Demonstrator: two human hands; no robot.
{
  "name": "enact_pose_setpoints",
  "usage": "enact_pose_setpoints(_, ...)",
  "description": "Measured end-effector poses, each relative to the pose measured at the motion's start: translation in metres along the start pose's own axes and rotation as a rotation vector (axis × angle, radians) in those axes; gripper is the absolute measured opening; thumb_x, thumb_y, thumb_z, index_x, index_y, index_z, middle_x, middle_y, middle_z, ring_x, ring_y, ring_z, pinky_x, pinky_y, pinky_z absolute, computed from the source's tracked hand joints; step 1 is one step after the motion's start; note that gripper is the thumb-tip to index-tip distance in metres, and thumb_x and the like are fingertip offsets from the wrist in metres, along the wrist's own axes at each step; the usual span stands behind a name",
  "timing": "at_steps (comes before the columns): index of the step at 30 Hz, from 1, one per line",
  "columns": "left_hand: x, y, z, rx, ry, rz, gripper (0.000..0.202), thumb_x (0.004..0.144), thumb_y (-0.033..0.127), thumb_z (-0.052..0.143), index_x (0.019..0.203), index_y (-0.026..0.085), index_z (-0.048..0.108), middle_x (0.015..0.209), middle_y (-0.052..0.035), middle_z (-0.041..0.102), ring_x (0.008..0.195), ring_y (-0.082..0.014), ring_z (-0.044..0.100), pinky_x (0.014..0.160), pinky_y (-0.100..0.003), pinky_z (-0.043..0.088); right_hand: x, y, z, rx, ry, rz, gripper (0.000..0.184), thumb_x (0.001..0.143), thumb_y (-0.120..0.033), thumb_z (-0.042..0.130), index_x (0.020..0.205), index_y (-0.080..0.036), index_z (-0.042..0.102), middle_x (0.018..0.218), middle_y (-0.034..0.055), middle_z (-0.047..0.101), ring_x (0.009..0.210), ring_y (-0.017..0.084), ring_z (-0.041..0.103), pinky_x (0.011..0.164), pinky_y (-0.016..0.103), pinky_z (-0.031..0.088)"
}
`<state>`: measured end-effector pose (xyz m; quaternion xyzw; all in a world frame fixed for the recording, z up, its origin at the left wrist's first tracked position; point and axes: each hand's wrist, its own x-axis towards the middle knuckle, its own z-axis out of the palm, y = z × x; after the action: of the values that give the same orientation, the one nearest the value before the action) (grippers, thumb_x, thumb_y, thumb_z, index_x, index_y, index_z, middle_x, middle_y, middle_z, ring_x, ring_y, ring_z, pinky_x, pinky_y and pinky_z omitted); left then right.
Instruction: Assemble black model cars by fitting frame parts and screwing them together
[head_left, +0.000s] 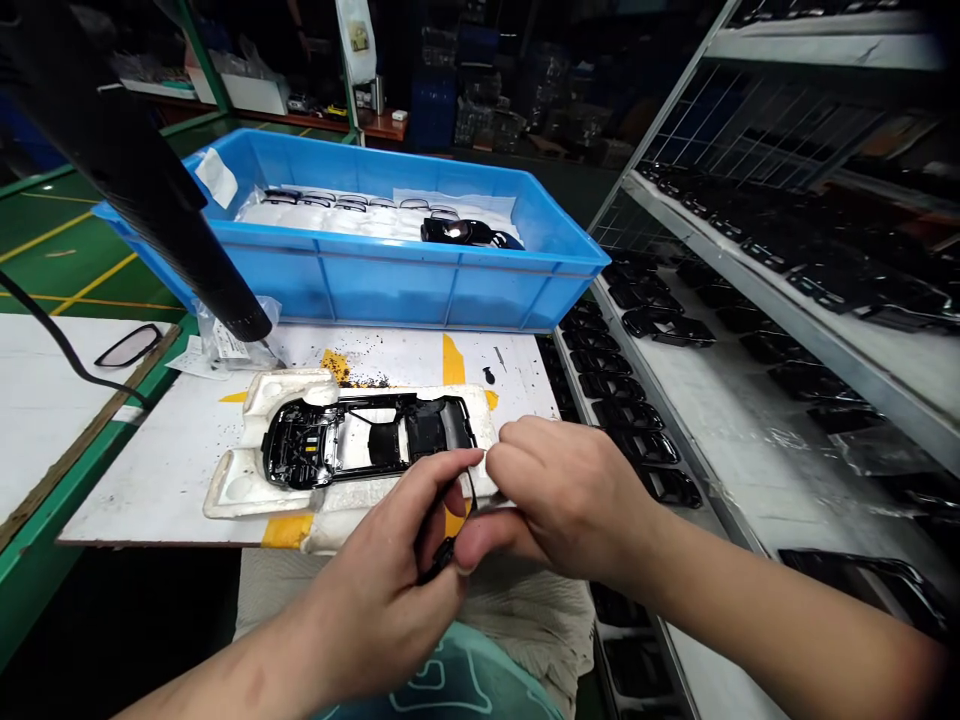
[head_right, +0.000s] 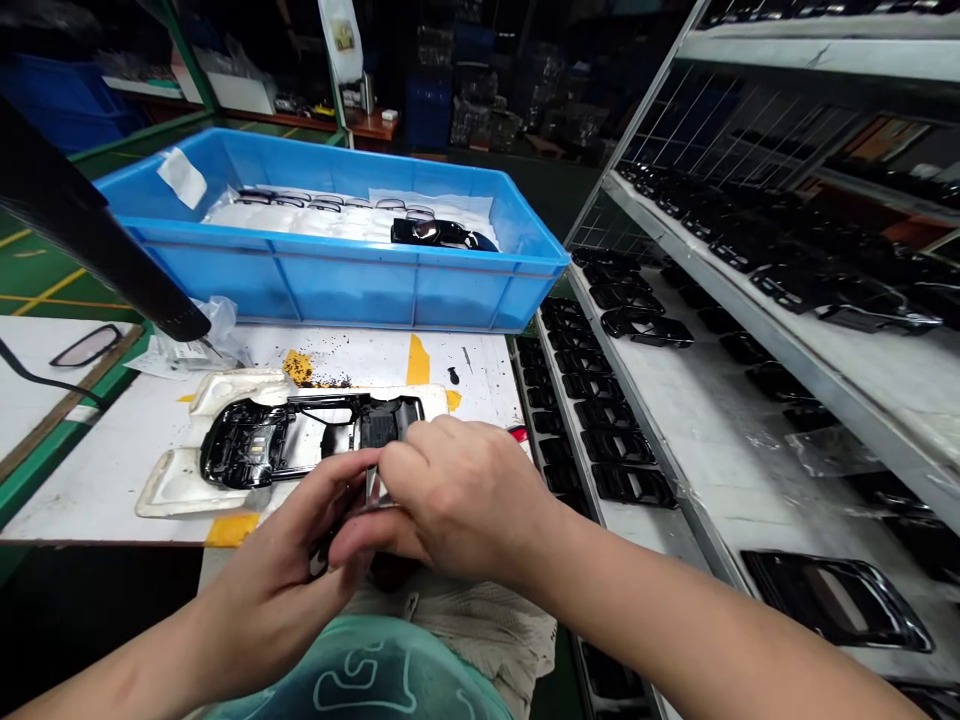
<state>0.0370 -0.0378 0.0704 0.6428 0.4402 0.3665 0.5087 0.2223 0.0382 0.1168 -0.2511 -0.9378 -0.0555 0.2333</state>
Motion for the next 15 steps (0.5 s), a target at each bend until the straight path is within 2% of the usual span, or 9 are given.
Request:
enact_pose_setpoints(3,-0.002,0.001,-0.002,0.025,-0.001,0.023,0.074,0.081,0.001,0.049,0.139,0.043,0.032,0.106,0.0015,0.054,0.086,-0.0128,0.055,0.077,-0.026,0.049,0.001,-0.002,-0.001,-0.058,0.006,0.039,0.074,0.094,-0.077,0.019,0.062,-0.018,0.049,0.059,0.0002,0.043,0.054,0.015,0.036,0.052,0.031,0.020)
enact_pose_setpoints(7,-0.002,-0.001,-0.001,0.094,0.056,0.058,0.073,0.083,0.003,0.051,0.140,0.042,0.030,0.107,0.0006,0.052,0.083,-0.0121,0.053,0.072,-0.024,0.047,-0.001,-0.006,0.001,0.000,0.004,-0.066,0.065,0.100,-0.066,0.027,0.063,-0.019,0.049,0.059,0.0004,0.044,0.055,0.016,0.037,0.053,0.033,0.021)
enact_pose_setpoints(9,0.000,-0.006,0.002,0.163,0.133,0.131,0.075,0.082,0.002,0.052,0.143,0.038,0.028,0.105,-0.0008,0.050,0.083,-0.0123,0.051,0.075,-0.026,0.048,-0.003,-0.009,0.002,0.132,0.026,0.026,0.059,0.098,-0.067,0.038,0.067,-0.018,0.049,0.061,-0.0009,0.046,0.056,0.015,0.039,0.053,0.031,0.025)
enact_pose_setpoints(10,0.001,-0.008,0.004,0.211,0.179,0.177,0.075,0.083,0.002,0.053,0.144,0.036,0.027,0.106,-0.0018,0.049,0.083,-0.0126,0.050,0.077,-0.027,0.048,-0.003,-0.009,0.002,0.227,0.012,0.099,0.054,0.099,-0.063,0.043,0.071,-0.018,0.049,0.064,-0.0015,0.047,0.057,0.014,0.042,0.054,0.029,0.027)
enact_pose_setpoints(12,0.002,-0.013,0.006,0.297,0.241,0.247,0.075,0.086,0.007,0.057,0.148,0.034,0.022,0.112,-0.0046,0.047,0.088,-0.0138,0.050,0.082,-0.029,0.048,-0.003,-0.009,0.001,0.408,-0.066,0.213,0.038,0.102,-0.046,0.051,0.077,-0.017,0.050,0.069,-0.0023,0.050,0.062,0.012,0.046,0.057,0.026,0.032)
enact_pose_setpoints(13,0.002,-0.014,0.006,0.316,0.251,0.260,0.078,0.087,0.012,0.060,0.149,0.034,0.019,0.117,-0.0063,0.046,0.093,-0.0153,0.051,0.086,-0.031,0.048,-0.003,-0.008,-0.001,0.456,-0.108,0.225,0.030,0.102,-0.036,0.051,0.079,-0.017,0.050,0.072,-0.0023,0.051,0.063,0.012,0.047,0.058,0.025,0.034)
enact_pose_setpoints(15,0.003,-0.014,0.001,0.243,0.217,0.230,0.086,0.086,0.021,0.068,0.150,0.035,0.014,0.130,-0.0090,0.044,0.107,-0.0187,0.052,0.094,-0.035,0.048,-0.002,-0.004,-0.007,0.404,-0.136,0.121,0.024,0.101,-0.022,0.048,0.078,-0.017,0.052,0.072,-0.0017,0.050,0.063,0.012,0.045,0.056,0.026,0.032)
